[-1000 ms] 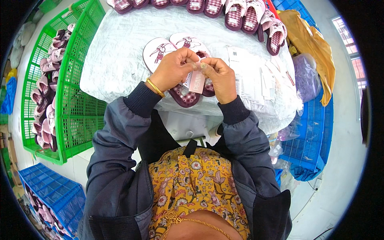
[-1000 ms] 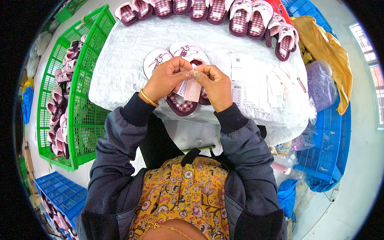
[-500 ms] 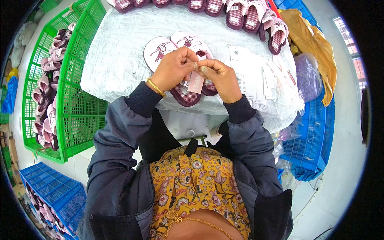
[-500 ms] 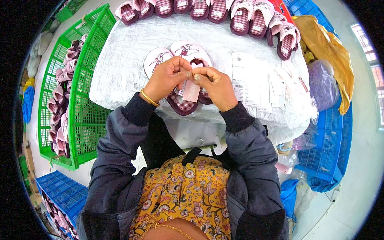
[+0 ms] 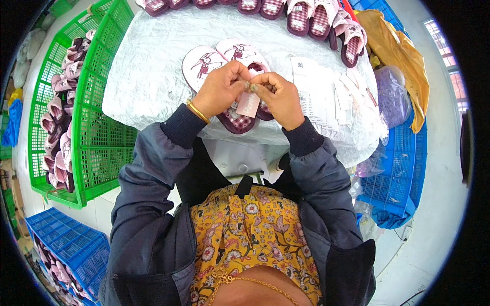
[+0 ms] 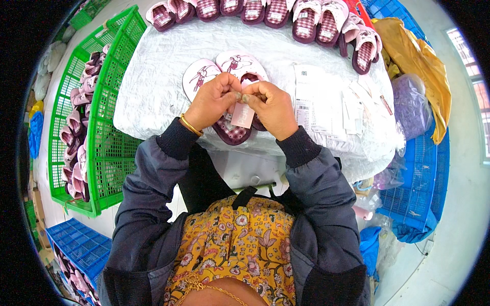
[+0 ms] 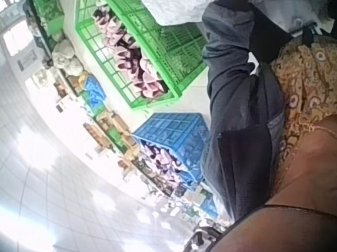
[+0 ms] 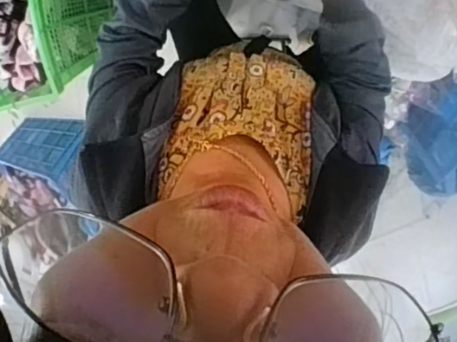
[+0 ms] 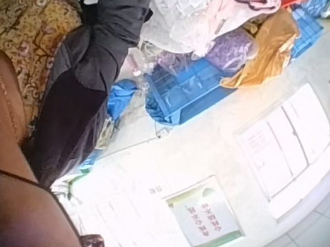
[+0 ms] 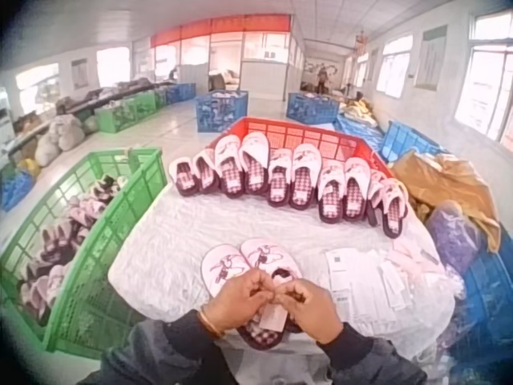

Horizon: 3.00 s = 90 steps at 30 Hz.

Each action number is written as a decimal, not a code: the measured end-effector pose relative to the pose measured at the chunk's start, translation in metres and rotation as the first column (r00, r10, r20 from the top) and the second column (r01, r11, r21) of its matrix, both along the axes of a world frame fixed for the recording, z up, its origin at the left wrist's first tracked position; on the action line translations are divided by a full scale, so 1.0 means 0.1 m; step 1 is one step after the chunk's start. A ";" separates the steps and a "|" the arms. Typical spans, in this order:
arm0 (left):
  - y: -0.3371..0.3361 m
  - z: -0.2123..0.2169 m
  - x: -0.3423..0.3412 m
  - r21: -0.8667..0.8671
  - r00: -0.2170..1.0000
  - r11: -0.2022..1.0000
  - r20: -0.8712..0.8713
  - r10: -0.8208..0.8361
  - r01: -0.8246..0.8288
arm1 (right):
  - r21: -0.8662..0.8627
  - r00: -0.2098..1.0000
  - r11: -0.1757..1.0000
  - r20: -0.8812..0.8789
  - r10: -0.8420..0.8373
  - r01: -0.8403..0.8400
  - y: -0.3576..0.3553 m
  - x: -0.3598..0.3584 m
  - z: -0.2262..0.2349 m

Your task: The person attaches small paper tags to pairs of pink and maroon checkered slippers. They pick up a tag, thread it through the slipper strap, and place the tagged slipper into a red basket. The process repeats for multiple pairs.

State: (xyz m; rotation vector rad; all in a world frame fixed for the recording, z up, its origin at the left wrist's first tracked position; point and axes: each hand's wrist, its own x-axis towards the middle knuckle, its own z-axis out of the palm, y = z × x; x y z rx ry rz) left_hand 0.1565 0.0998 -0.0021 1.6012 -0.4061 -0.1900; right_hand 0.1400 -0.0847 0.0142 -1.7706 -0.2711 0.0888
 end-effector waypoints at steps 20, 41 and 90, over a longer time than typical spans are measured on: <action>0.06 -0.07 -0.74 0.219 0.914 0.903 0.261 0.310 -0.369 | -0.197 0.997 0.978 0.050 -0.067 0.075 -0.17 0.02 -0.07; -0.30 0.01 -0.98 0.275 0.853 0.897 0.490 0.178 -0.345 | -0.216 0.993 0.970 -0.024 -0.117 0.109 -0.15 -0.11 -0.07; 0.47 -0.54 -0.35 -0.194 0.675 0.696 0.167 0.718 -0.692 | -0.320 0.499 0.564 0.845 -0.194 0.761 -0.33 2.27 2.32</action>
